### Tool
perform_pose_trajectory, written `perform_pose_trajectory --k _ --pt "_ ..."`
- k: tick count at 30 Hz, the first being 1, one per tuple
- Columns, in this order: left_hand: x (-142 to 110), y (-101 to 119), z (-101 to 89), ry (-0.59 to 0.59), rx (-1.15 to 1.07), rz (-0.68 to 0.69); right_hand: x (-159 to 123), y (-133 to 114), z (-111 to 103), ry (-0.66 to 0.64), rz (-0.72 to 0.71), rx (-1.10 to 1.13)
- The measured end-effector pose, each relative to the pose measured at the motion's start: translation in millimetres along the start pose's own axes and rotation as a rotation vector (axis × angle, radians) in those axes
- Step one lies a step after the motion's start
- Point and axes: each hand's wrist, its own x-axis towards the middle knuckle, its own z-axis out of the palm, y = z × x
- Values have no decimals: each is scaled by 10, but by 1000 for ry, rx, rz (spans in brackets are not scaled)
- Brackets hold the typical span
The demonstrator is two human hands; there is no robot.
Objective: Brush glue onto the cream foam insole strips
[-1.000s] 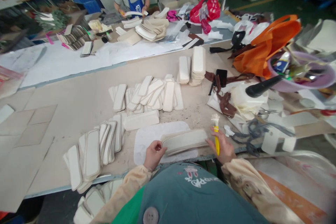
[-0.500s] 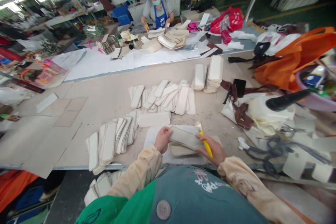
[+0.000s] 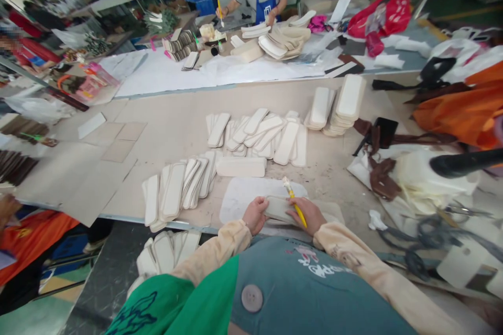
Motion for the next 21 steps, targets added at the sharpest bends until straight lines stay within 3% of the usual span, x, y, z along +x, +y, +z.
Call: perform_pose_trajectory --k 4,9,13,16,21 --pt "-17 50 38 -61 -74 -50 70 -69 -102 -22 -8 9" --pt "1 17 23 -28 -63 -65 93 -378 -583 -87 47 103" --pt "7 8 -22 -25 24 -105 66 -585 -1096 124 247 40" --pt "-82 119 17 -63 145 -100 135 -701 -1376 305 411 -7" --pt "-334 509 440 -233 235 142 436 -849 -1422 372 555 43"
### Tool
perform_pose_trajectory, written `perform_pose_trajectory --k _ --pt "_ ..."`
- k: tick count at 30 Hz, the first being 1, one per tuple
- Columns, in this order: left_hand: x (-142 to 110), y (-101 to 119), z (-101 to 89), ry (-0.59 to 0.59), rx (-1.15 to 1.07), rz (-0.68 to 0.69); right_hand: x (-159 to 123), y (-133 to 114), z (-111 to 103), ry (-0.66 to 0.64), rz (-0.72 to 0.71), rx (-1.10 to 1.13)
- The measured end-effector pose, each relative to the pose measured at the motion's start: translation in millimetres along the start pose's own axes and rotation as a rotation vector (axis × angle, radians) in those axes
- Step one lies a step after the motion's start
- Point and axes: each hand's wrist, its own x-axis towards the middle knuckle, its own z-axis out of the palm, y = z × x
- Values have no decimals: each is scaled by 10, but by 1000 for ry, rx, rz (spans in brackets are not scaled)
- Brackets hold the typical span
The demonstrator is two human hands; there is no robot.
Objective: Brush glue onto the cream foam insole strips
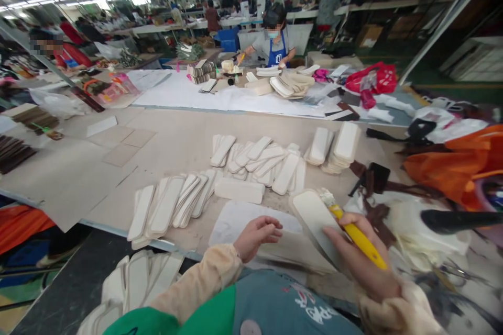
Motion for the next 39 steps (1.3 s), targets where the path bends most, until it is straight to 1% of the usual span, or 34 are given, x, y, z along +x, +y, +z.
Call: perform_pose_trajectory --k 2,3,4,5,6,8,10,11,16,20,25,29,33,35,39 --pt "2 199 219 -89 -46 39 54 -93 131 -17 24 58" --pt "14 277 323 -117 -69 57 77 -135 202 -23 26 106" --pt "35 336 415 -120 -94 82 98 -173 272 -30 28 157" --pt "63 377 490 -98 -119 110 119 -207 337 -36 34 210" --pt "95 402 546 -52 -143 138 139 -235 395 -47 45 259" --pt "162 411 600 74 -185 178 179 -267 493 -77 62 319" --pt "220 392 595 162 -205 184 218 -264 570 -76 60 357" --pt "242 379 578 185 -207 180 236 -251 605 -65 54 379" --pt "299 339 469 229 -192 161 294 -177 759 -25 66 422" --pt "302 344 410 238 -201 158 288 -254 865 6 73 389" --pt "290 376 406 232 -282 208 273 -382 986 70 42 421" --pt "296 384 420 195 -353 289 281 -366 1064 69 23 403" --pt "329 367 394 182 -360 359 283 -324 1124 94 -20 332" --pt "348 358 380 203 -361 360 279 -334 1157 96 -46 304" --pt "369 382 355 234 -422 338 262 -424 1211 102 -49 314"
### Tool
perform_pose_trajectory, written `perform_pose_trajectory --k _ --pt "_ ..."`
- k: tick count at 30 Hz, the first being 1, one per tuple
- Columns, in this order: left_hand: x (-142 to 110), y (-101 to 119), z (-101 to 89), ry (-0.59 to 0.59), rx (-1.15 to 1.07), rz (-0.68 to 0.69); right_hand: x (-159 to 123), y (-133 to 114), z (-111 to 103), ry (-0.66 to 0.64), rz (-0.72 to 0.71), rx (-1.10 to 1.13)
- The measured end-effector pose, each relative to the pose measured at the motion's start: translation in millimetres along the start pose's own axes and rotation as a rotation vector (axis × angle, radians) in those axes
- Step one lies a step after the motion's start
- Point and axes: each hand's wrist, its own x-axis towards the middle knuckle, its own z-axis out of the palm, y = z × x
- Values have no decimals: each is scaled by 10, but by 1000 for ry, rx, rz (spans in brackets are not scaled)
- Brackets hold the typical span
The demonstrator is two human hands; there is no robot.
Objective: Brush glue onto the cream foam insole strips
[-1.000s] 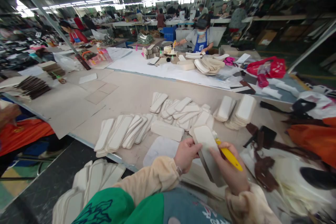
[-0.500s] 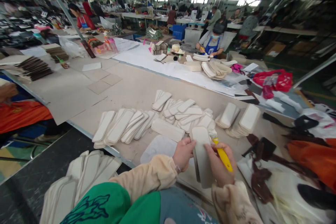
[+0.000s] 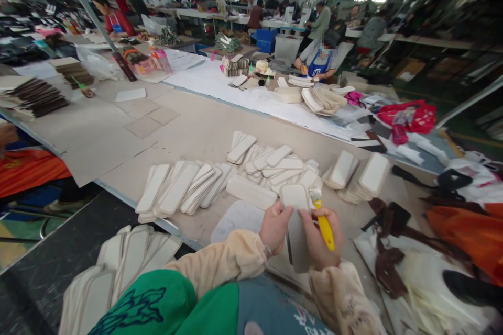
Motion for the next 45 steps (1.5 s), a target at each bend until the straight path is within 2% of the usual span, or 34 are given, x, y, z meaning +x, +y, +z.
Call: perform_pose_trajectory --k 5,10,13,20,26,30,39,45 --pt "144 275 -72 9 -114 -46 31 -87 -80 -110 17 22" --pt "447 646 -255 196 -199 -42 32 72 -264 -304 138 63" --pt "560 750 -343 269 -246 -2 -72 191 -247 -333 186 63" --pt "592 719 -457 318 -244 78 -222 207 -91 -263 204 -109" --pt "623 663 -574 335 -253 92 -215 194 -77 -284 146 -136" --pt "634 656 -584 346 -272 106 -228 206 -71 -281 157 -159" --pt "550 747 -522 221 -324 135 -247 209 -155 -213 223 -217" --pt "647 889 -563 231 -290 173 -284 173 -188 -161 308 -195"
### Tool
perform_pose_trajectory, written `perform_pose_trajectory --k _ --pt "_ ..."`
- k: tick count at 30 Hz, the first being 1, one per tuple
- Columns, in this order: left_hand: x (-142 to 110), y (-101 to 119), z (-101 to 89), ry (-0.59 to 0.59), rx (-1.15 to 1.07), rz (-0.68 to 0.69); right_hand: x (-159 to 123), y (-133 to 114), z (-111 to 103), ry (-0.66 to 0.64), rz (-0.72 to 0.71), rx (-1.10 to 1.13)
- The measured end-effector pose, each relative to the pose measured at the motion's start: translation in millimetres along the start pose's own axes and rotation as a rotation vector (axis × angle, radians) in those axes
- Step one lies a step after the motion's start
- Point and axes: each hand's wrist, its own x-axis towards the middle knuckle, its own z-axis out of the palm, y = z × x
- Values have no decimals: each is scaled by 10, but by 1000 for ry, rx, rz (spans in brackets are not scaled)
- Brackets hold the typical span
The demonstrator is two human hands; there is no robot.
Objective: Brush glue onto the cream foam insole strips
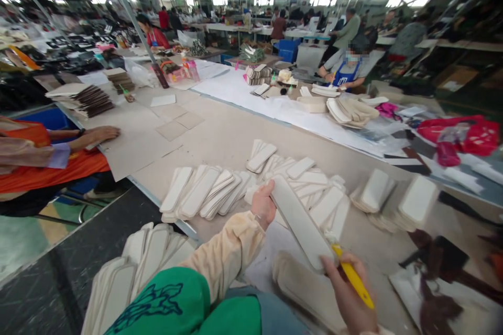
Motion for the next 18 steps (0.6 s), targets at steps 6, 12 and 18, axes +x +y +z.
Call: perform_pose_trajectory --k 6,12,18 --pt "59 -13 -6 85 30 0 60 72 21 -14 82 27" --pt "88 26 -19 135 24 -61 -4 46 40 57 -84 -9" --pt "176 46 -81 149 -18 -106 -57 -12 99 46 -105 55"
